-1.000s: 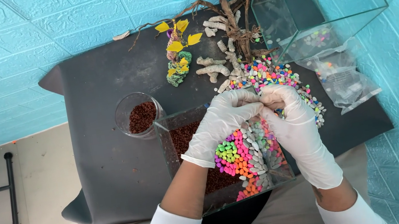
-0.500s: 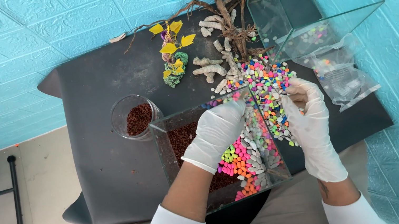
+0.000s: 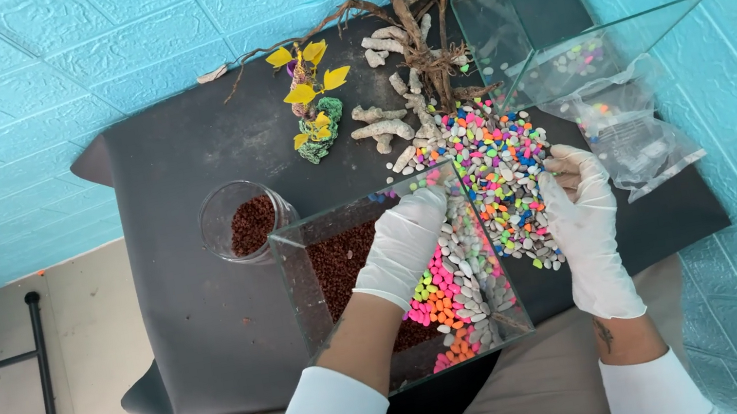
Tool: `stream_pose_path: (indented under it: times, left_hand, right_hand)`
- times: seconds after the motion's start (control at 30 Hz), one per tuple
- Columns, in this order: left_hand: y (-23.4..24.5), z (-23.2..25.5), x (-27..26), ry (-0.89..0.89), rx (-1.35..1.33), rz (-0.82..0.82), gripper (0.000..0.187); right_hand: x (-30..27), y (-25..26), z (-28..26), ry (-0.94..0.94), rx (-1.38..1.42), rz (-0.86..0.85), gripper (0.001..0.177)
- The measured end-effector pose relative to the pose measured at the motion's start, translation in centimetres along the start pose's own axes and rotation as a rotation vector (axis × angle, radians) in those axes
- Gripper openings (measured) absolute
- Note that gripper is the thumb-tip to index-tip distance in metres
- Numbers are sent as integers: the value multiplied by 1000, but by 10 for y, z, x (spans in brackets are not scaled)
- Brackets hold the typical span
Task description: Arranging colorful pebbles and brown substrate inside a glass container to create a decorative display.
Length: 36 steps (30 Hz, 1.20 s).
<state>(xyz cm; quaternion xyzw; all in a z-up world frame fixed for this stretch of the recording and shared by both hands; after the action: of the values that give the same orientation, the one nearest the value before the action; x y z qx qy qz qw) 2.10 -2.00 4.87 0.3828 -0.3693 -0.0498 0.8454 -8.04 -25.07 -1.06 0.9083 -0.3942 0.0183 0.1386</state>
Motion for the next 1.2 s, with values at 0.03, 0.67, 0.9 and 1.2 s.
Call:
stream_pose_path:
  times: [0.03, 0.67, 0.9, 1.2]
  left_hand:
    - [-8, -12, -5, -1, 0, -3, 30]
    - [-39, -30, -14, 28, 428, -765, 12]
    - [-35, -26, -9, 91, 381, -850, 24]
    - [-36, -27, -9, 91, 343, -809, 17]
  right_hand:
    - [-2, 1, -12, -3, 0, 2, 37]
    - [12, 36, 34, -16, -135, 166, 32]
    - [16, 45, 55, 2, -139, 222, 35]
    - [10, 47, 42, 196, -525, 180, 28]
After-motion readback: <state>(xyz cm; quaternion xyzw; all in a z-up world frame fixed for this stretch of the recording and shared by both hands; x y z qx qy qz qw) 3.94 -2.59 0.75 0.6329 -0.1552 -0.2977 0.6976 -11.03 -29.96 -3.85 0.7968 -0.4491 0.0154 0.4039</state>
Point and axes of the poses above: each hand's wrist, its own x-axis towards the middle knuckle, its own y-axis out of the back of the hand, z = x × y, the point moved 5 cm from there along x, towards the middle knuckle, and after that the axes turned 4 degrees about x, right-handed, at the moved point
